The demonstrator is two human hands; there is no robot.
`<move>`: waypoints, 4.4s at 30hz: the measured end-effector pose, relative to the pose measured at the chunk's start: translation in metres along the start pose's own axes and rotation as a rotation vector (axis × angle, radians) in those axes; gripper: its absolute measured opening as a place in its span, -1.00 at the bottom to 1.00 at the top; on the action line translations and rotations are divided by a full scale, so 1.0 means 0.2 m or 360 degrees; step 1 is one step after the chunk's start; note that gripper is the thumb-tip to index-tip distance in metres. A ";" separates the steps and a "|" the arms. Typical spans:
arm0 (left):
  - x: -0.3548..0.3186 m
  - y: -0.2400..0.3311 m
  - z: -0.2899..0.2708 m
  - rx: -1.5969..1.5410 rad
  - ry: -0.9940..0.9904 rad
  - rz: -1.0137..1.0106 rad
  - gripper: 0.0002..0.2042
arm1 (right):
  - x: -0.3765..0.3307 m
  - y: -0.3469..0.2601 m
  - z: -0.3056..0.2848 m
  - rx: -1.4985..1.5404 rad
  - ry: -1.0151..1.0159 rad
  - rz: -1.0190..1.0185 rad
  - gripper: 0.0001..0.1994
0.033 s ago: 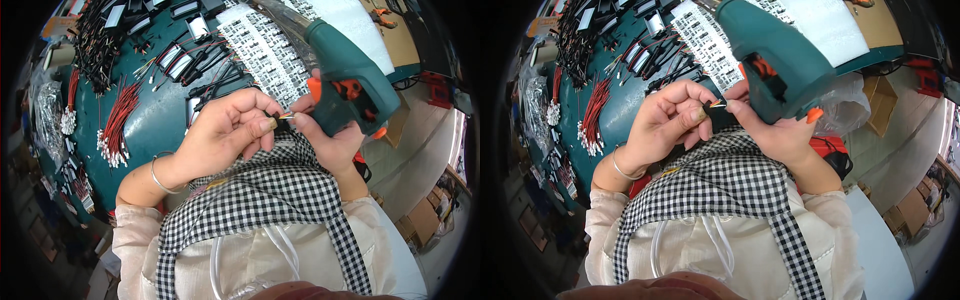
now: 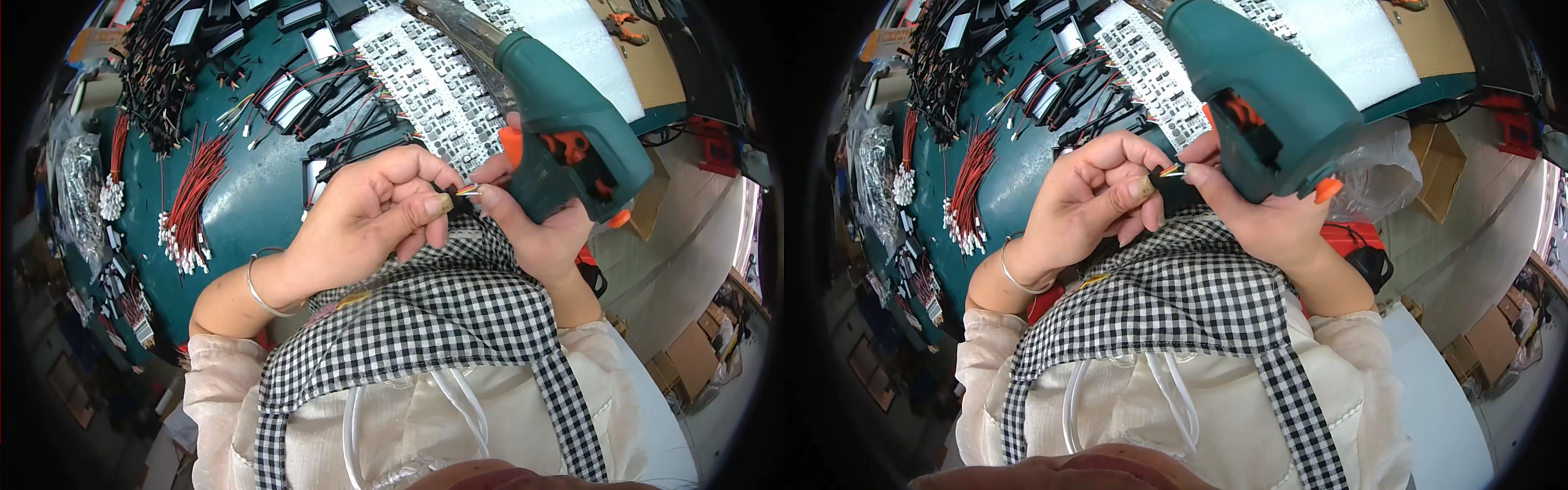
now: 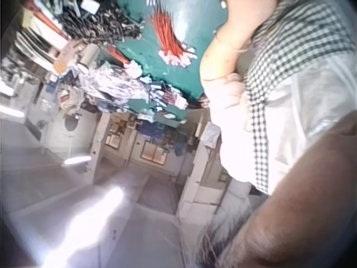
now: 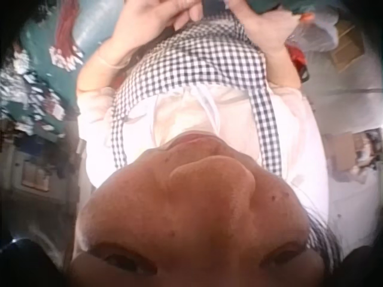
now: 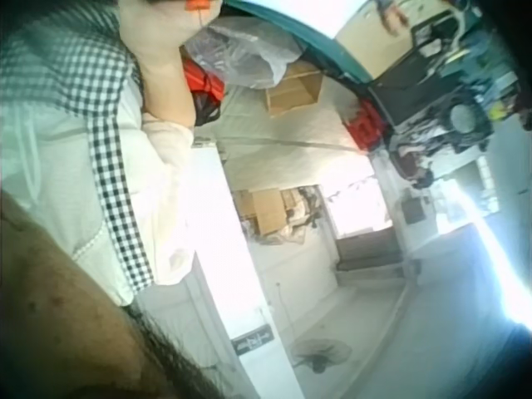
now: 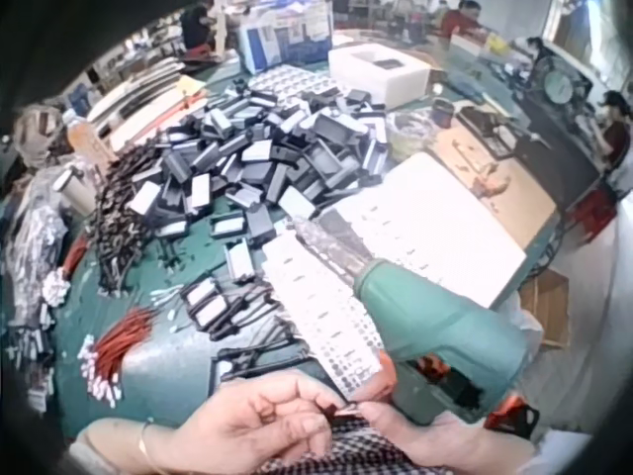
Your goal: The person sits at a workbench and uses a soldering iron to attach wires to small electronic components. They repeatedly pick up a component, apply heat and solder to the connection points, and place the finished unit on a white foam tray.
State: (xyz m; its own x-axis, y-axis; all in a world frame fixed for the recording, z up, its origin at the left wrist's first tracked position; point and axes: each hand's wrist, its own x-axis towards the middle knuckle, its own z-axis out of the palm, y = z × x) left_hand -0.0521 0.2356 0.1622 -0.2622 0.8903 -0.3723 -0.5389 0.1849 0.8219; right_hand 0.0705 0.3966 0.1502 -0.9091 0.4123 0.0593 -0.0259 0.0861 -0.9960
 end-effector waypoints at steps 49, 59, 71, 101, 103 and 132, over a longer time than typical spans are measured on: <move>-0.02 -0.04 0.04 0.0180 0.0161 0.0242 -0.87 | -0.02 0.01 0.00 0.0099 0.0044 0.0071 -0.41; -0.01 -0.09 0.04 0.0502 0.0217 0.0498 -0.81 | -0.03 -0.02 0.02 0.0143 0.0070 -0.0002 -0.34; -0.01 -0.10 0.05 0.0556 0.0245 0.0478 -0.74 | -0.02 0.00 0.01 -0.0020 -0.0029 0.0079 -0.33; 0.05 -0.16 0.00 0.1771 0.0606 0.1547 -0.75 | 0.00 0.00 0.08 0.0027 0.0044 0.0022 -0.50; 0.03 -0.13 0.02 0.1764 0.0573 0.1390 -0.76 | 0.00 -0.01 0.08 0.0026 0.0040 0.0046 -0.44; 0.01 -0.08 0.02 0.0094 0.0120 0.0236 -0.84 | -0.02 0.01 0.06 0.0114 0.0215 0.0118 -0.79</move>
State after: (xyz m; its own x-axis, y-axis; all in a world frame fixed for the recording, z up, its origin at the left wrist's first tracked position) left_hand -0.0410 0.2360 0.1495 -0.3956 0.8764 -0.2746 -0.4426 0.0800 0.8931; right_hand 0.0693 0.3850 0.1466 -0.8455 0.5339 -0.0111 0.0055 -0.0121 -0.9999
